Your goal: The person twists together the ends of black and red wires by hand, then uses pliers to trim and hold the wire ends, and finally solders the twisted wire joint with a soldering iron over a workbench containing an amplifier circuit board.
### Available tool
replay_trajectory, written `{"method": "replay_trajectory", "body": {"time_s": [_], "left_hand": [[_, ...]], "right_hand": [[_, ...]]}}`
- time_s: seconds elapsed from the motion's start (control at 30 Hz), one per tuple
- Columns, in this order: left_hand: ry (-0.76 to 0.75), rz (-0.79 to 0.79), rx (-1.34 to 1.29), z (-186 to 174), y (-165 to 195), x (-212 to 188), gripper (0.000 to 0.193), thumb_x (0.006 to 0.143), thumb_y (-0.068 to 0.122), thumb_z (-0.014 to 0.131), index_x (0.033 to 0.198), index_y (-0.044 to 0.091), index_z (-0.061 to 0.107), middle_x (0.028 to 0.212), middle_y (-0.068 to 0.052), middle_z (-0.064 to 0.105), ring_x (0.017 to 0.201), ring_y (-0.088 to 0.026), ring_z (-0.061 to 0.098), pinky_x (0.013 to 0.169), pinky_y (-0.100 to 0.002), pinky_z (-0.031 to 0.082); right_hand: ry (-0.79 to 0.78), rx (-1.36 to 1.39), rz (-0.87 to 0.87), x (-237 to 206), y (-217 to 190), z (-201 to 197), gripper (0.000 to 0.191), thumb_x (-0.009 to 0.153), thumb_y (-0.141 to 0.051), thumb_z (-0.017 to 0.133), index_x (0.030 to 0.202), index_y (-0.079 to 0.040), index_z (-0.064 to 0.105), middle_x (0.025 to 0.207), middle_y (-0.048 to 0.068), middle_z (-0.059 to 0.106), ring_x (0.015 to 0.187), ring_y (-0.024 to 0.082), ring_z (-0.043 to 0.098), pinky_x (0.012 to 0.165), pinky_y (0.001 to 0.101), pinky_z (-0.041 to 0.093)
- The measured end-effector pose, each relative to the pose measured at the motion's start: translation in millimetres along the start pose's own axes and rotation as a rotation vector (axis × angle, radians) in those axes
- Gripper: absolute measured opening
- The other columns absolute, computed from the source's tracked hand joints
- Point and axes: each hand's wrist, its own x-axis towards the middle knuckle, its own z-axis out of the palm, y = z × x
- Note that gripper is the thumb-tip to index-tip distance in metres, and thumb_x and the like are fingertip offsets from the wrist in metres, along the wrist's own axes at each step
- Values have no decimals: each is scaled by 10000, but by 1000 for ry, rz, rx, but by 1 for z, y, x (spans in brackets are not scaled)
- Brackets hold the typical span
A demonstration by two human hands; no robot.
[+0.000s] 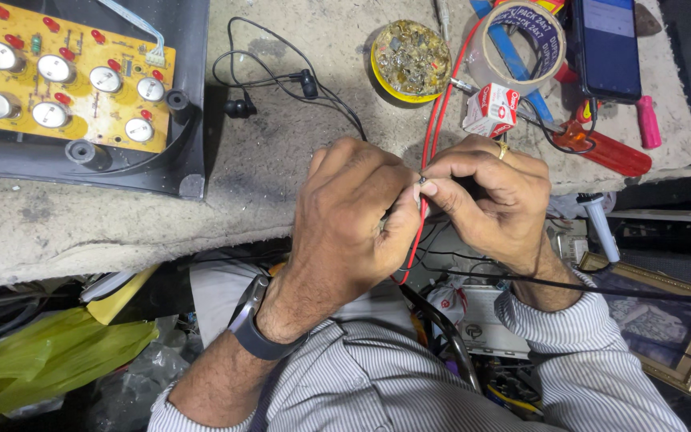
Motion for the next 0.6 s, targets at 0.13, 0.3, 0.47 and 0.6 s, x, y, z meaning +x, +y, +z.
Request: {"method": "replay_trajectory", "body": {"time_s": [0.13, 0.3, 0.47, 0.6], "left_hand": [[17, 10, 41, 3, 1, -1, 159, 861, 43, 754, 992, 38, 665, 992, -67, 669, 976, -282, 625, 864, -439, 455], [33, 29, 54, 4, 1, -1, 180, 838, 37, 750, 993, 36, 658, 987, -69, 663, 982, -278, 629, 866, -430, 461], [22, -10, 37, 4, 3, -1, 179, 838, 42, 751, 995, 42, 666, 970, -58, 666, 977, -268, 638, 875, -431, 463], [3, -12, 31, 1, 2, -2, 200, 841, 38, 752, 1024, 43, 671, 1005, -64, 674, 992, -274, 637, 862, -414, 475]], "right_hand": [[9, -4, -13, 0, -2, 1, 145, 962, -16, 797, 1048, 21, 688, 960, 108, 714, 789, 176, 685, 703, 278, 532], [17, -51, -16, 0, -3, 4, 160, 928, -28, 813, 1017, 15, 688, 925, 109, 709, 812, 194, 683, 680, 281, 524], [-7, -22, -53, 2, -1, 2, 137, 949, -20, 789, 1029, 14, 683, 937, 102, 714, 785, 182, 697, 701, 286, 536], [-28, -35, -59, 2, 0, -1, 152, 936, -34, 811, 1015, 9, 688, 927, 100, 711, 792, 187, 702, 702, 284, 537]]}}
